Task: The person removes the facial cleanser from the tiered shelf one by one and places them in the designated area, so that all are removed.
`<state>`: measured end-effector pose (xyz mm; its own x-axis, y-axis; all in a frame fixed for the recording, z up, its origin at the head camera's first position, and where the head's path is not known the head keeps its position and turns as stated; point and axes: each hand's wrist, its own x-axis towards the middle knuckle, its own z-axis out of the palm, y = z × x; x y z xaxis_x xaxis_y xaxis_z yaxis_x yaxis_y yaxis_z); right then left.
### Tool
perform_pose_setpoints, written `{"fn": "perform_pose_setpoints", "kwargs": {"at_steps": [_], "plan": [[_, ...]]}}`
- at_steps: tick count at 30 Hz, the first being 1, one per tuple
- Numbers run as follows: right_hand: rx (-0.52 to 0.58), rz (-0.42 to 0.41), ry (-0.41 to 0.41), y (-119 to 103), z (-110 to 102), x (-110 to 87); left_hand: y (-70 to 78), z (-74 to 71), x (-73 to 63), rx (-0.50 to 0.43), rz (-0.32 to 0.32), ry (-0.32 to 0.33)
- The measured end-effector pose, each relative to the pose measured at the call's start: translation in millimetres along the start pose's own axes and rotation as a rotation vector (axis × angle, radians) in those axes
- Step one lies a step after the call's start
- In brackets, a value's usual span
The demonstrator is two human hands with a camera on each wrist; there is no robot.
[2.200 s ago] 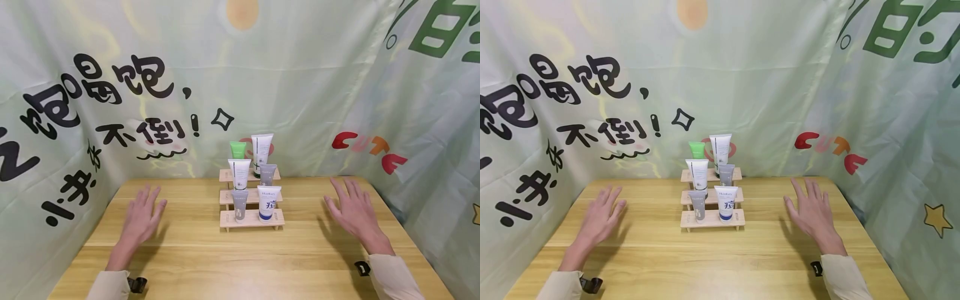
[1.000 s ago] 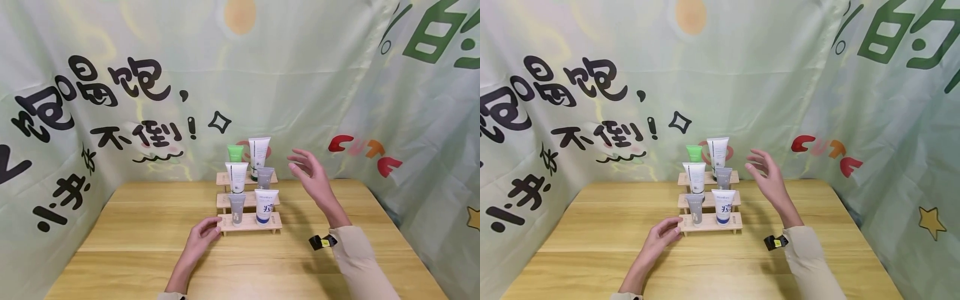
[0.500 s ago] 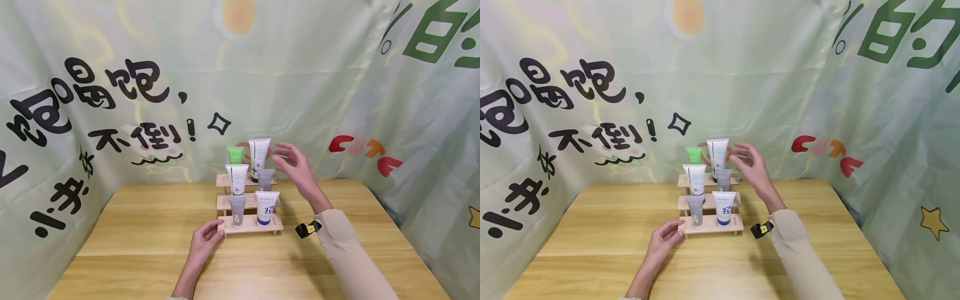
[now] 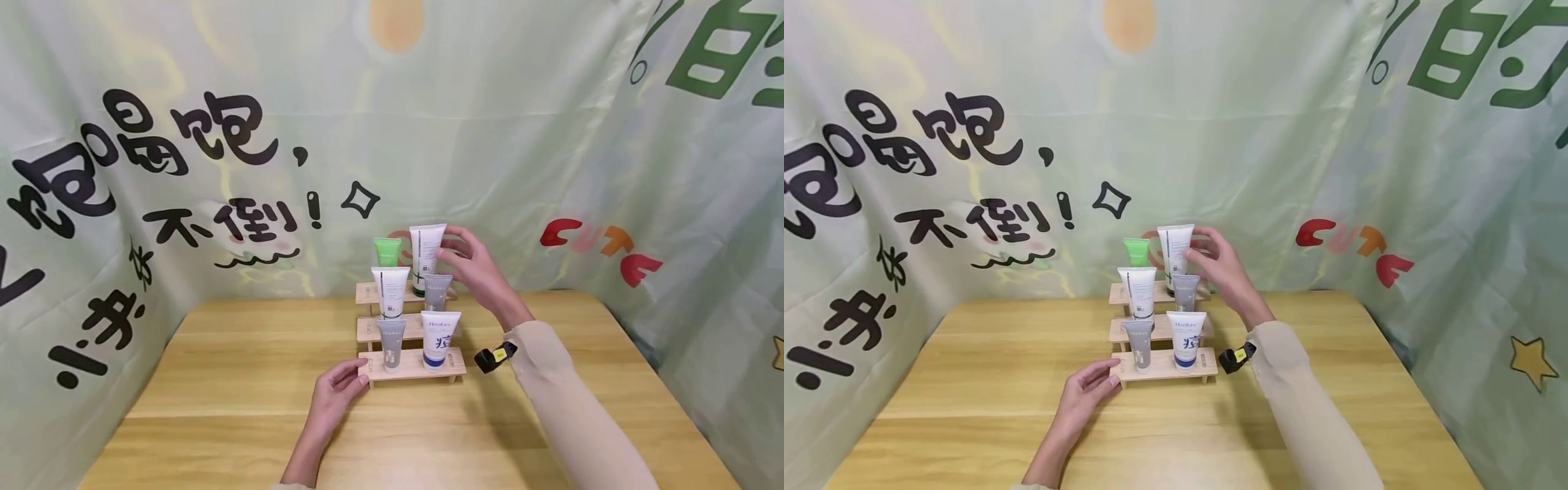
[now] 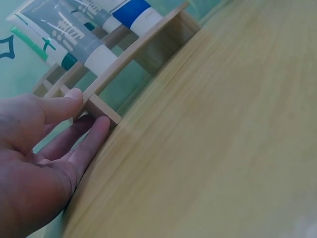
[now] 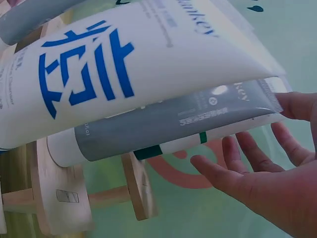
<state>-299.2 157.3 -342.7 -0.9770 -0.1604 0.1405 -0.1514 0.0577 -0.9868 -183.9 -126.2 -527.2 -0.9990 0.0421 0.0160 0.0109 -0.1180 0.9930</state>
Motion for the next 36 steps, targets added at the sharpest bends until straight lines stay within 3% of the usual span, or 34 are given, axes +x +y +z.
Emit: {"fn": "perform_pose_setpoints", "kwargs": {"at_steps": [5,12,17,22,30,36], "plan": [[-0.064,0.035,-0.042,-1.6,5.2,7.6,0.9,-0.6,-0.7,0.015,0.01,0.034],[-0.101,0.038,-0.06,-2.0,2.5,7.2,-1.2,3.0,0.4,-0.02,0.005,0.004],[-0.121,0.001,-0.046,1.7,3.2,6.4,-3.6,1.6,-0.7,-0.03,-0.005,0.002],[-0.06,-0.06,-0.012,1.0,2.0,2.2,-2.9,-1.5,-1.8,-0.023,0.009,-0.006],[-0.053,-0.17,0.053,0.1,-23.5,-19.8,-4.3,4.9,-1.0,-0.028,0.017,-0.039],[-0.092,-0.217,0.082,-1.3,-32.4,-31.0,-3.5,-1.1,0.0,-0.022,0.037,-0.038]]}}
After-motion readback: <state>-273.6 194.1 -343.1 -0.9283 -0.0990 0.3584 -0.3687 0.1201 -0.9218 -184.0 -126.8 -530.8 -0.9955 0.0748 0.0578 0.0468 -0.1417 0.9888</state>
